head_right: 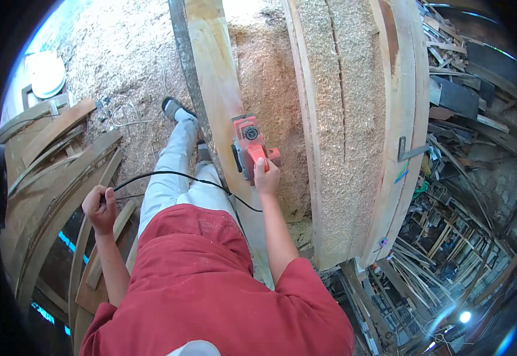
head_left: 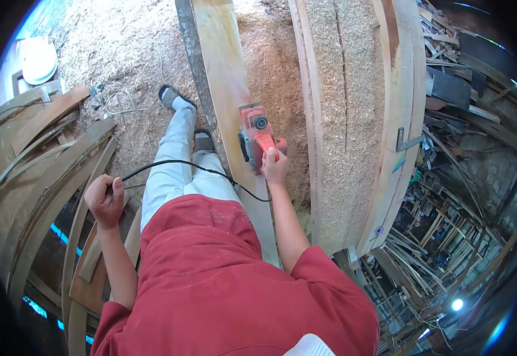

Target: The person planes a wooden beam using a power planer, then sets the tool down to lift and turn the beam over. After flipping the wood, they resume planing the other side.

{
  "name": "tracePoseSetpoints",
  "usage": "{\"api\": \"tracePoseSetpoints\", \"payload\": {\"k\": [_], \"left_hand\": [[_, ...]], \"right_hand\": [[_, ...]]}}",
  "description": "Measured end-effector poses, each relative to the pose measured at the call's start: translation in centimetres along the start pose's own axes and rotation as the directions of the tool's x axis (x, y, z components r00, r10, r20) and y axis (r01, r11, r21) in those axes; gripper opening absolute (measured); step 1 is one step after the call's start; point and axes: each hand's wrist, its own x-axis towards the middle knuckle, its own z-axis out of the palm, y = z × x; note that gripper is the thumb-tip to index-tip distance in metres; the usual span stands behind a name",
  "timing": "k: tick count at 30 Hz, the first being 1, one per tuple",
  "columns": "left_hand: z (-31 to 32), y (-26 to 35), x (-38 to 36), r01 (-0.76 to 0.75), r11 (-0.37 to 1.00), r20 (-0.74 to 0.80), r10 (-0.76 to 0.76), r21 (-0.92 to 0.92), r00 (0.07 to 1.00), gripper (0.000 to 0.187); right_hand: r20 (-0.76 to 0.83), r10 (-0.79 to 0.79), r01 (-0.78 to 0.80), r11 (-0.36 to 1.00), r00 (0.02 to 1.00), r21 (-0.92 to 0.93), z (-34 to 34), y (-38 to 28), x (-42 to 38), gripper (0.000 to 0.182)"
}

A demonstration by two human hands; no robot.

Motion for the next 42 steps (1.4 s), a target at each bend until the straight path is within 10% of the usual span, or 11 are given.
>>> {"api": "tracePoseSetpoints", "payload": {"k": [42], "left_hand": [[-7.0, -10.1, 26.3, -0.052, 0.998, -0.026, 0.051, -0.022, 0.998, 0.029]], "right_hand": [[-0.005, 0.131, -0.130, 0.990, 0.991, 0.055, 14.1, -22.6, 18.4, 0.046]]}}
